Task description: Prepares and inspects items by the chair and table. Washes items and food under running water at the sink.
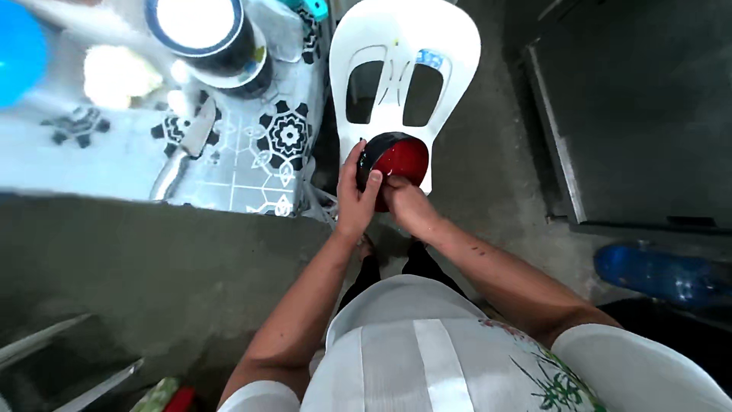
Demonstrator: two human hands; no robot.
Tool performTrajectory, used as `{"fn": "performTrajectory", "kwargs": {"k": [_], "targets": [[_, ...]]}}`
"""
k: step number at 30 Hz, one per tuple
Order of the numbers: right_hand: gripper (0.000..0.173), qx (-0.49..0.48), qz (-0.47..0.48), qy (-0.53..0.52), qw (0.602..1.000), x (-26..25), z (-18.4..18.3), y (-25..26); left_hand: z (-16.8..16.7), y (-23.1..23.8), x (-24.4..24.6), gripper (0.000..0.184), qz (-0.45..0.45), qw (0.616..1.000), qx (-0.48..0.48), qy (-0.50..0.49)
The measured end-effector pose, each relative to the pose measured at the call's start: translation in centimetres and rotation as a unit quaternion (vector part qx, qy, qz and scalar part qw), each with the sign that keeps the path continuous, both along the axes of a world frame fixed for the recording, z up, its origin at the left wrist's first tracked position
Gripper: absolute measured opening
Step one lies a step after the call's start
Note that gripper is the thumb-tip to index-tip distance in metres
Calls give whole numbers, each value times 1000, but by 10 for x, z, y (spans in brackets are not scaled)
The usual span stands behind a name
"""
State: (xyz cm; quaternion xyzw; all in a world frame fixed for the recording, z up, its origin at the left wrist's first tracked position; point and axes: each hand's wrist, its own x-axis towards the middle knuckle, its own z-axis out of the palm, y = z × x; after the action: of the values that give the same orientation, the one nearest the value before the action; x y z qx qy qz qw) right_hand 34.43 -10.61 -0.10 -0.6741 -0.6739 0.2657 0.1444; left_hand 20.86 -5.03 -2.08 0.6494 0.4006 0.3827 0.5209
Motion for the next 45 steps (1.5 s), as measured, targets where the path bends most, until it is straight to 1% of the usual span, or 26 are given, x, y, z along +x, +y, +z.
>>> {"fn": "performTrajectory", "kwargs": {"k": [3,5,8,11,13,15,18,20,21,23,25,26,27,29,30,31,32,33,35,37,39,41,43,45], "targets": [[19,-52,65,48,995,-17,0,15,-4,11,-16,65,39,999,-3,6],[20,-63,129,77,987,-19,9,33,1,23,-29,62,56,998,24,16],[26,-45,202,102,973,-26,19,59,9,41,-47,61,83,990,102,40],[30,-1,230,107,967,-43,14,71,14,51,-68,66,96,973,186,97],[25,26,225,105,968,-56,0,67,13,50,-82,68,93,959,227,141],[20,25,221,98,970,-65,-27,59,6,47,-96,69,96,949,243,176],[27,-23,227,81,970,-73,-77,45,-1,43,-114,69,121,948,233,183],[32,-54,216,79,972,-76,-102,39,0,42,-121,71,141,947,233,171],[31,-59,204,81,974,-77,-113,37,1,41,-124,72,151,946,235,163],[26,-61,176,82,979,-78,-126,35,5,38,-128,72,167,944,239,154],[18,-66,155,80,982,-75,-130,36,9,34,-128,73,177,942,245,145],[18,-72,149,85,983,-72,-132,37,12,32,-126,74,179,942,247,138],[21,-88,137,102,981,-68,-132,36,13,31,-122,74,179,945,244,122],[33,-117,100,171,973,-54,-131,32,18,27,-107,76,164,963,205,67],[34,-123,70,208,968,-43,-126,27,21,26,-97,74,153,975,162,24],[33,-137,34,242,960,-29,-120,21,23,23,-84,71,147,984,99,-30],[32,-167,-1,266,949,-12,-112,14,26,19,-68,69,148,985,15,-87],[31,-198,-34,285,937,8,-105,6,30,13,-50,66,153,974,-85,-140],[32,-231,-83,316,917,58,-94,-17,39,1,-10,61,148,926,-273,-216],[33,-227,-120,318,913,117,-86,-46,40,-11,36,59,129,889,-391,-201],[32,-210,-170,314,910,176,-75,-77,34,-27,79,52,95,863,-465,-174],[33,-217,-218,296,904,234,-59,-106,27,-43,126,42,69,853,-496,-142],[34,-212,-247,277,904,291,-57,-137,20,-57,176,32,47,848,-515,-119],[33,-201,-260,244,912,350,-56,-162,14,-63,235,20,36,847,-521,-103]]}}
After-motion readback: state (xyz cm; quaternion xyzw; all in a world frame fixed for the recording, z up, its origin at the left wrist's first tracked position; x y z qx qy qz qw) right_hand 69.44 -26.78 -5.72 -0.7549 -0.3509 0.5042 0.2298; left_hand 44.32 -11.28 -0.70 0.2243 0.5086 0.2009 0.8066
